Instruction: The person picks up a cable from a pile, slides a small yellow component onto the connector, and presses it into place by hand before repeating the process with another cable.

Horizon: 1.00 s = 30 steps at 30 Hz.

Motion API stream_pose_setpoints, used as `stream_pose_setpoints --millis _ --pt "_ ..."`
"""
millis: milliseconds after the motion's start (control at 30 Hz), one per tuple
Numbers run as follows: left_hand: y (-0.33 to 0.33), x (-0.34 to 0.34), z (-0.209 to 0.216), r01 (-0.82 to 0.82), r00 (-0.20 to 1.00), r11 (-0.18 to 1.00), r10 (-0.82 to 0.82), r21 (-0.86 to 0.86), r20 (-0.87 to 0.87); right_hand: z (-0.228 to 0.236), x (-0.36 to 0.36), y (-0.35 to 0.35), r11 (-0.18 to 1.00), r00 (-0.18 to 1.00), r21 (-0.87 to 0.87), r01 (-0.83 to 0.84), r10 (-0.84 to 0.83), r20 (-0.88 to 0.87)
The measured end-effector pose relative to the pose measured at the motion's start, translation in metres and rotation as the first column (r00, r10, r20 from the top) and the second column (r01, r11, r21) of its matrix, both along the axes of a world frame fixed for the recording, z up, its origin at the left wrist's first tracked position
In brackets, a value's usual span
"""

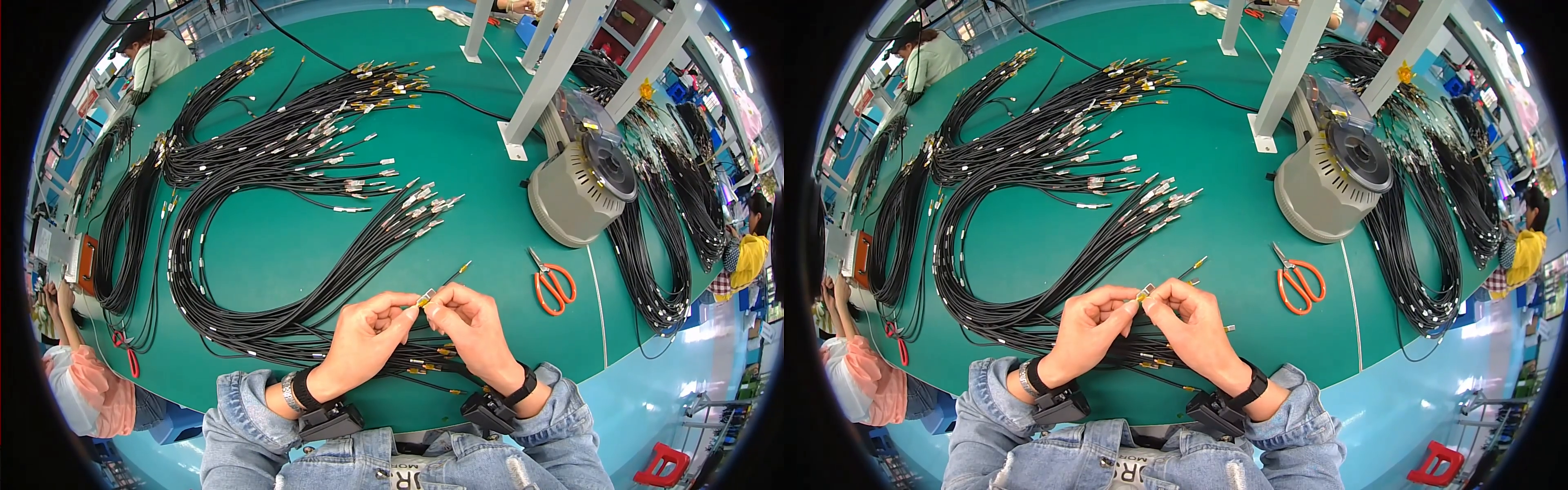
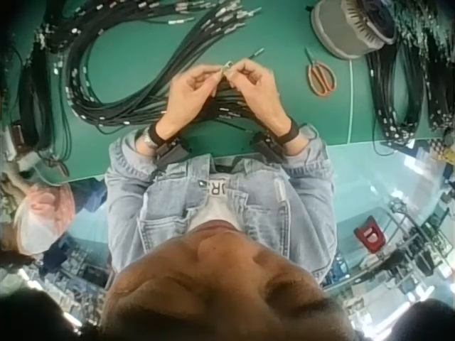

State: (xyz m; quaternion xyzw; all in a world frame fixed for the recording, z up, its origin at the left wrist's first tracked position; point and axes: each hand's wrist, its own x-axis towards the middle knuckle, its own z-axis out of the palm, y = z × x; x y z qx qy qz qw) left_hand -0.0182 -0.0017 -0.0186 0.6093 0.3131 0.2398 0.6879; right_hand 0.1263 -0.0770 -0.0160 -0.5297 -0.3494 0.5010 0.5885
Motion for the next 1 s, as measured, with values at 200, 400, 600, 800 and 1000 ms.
stream_pose_setpoints --millis 200,400,600,800,1000 --pt "0.0 -0.001 -0.002 0.006 1.0 1.0 -0.006 0.016 -0.007 -0.001 0.0 0.0 1.0 1.0 -0.007 -0.006 0.006 -0.003" --pt "0.0 -0.001 0.004 0.011 1.0 1.0 -0.011 0.008 -0.019 -0.002 -0.002 0.001 1.0 1.0 -0.003 0.003 -0.003 0.0" --pt "-0.001 0.0 0.002 0.006 1.0 1.0 -0.006 0.016 -0.021 -0.004 -0.002 0.001 1.0 0.999 0.013 0.005 -0.006 0.041" --pt "0.003 0.0 0.006 0.022 0.999 0.997 -0.02 -0.071 0.032 -0.004 -0.002 0.0 1.0 0.997 -0.023 -0.017 0.019 0.077" --pt "0.011 -0.003 0.008 0.024 0.997 0.968 -0.005 -0.251 0.078 -0.002 -0.001 0.004 0.992 0.998 -0.116 -0.049 0.053 0.037"
